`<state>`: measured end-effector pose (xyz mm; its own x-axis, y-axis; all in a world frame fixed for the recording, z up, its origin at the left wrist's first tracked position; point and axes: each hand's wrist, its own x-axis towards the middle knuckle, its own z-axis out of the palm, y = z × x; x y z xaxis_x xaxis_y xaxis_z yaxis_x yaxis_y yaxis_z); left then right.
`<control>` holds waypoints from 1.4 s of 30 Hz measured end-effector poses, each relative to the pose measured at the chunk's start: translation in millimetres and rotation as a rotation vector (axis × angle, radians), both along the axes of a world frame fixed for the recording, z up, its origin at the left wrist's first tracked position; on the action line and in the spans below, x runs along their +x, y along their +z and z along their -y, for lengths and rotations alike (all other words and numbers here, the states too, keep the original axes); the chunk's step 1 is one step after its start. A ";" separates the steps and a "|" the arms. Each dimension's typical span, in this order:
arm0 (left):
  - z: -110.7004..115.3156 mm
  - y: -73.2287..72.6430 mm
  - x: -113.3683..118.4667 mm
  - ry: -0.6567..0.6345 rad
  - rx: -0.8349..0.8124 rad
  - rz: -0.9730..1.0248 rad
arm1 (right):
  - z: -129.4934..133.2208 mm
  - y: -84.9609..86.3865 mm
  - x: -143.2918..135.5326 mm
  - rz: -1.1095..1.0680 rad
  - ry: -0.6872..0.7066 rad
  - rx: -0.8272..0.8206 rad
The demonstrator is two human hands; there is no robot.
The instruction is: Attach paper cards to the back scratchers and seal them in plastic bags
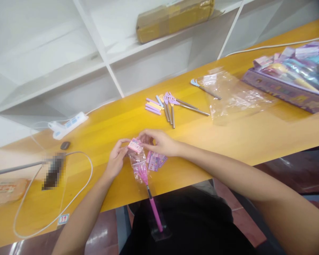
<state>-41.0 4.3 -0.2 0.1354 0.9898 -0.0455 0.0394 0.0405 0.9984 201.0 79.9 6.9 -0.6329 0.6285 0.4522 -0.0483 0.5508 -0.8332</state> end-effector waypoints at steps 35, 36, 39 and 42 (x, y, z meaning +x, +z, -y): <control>0.9 -0.8 0.4 0.007 0.009 -0.025 | 2.1 -2.6 5.5 0.106 0.176 0.215; 0.8 -0.9 0.4 0.004 0.014 -0.024 | 2.1 -2.8 5.6 0.111 0.175 0.221; 0.7 -1.0 0.3 -0.008 0.026 -0.014 | 2.2 -3.1 5.9 0.110 0.151 0.236; 0.9 -0.4 0.6 -0.004 0.018 -0.012 | 2.4 -3.1 5.0 0.074 0.141 0.225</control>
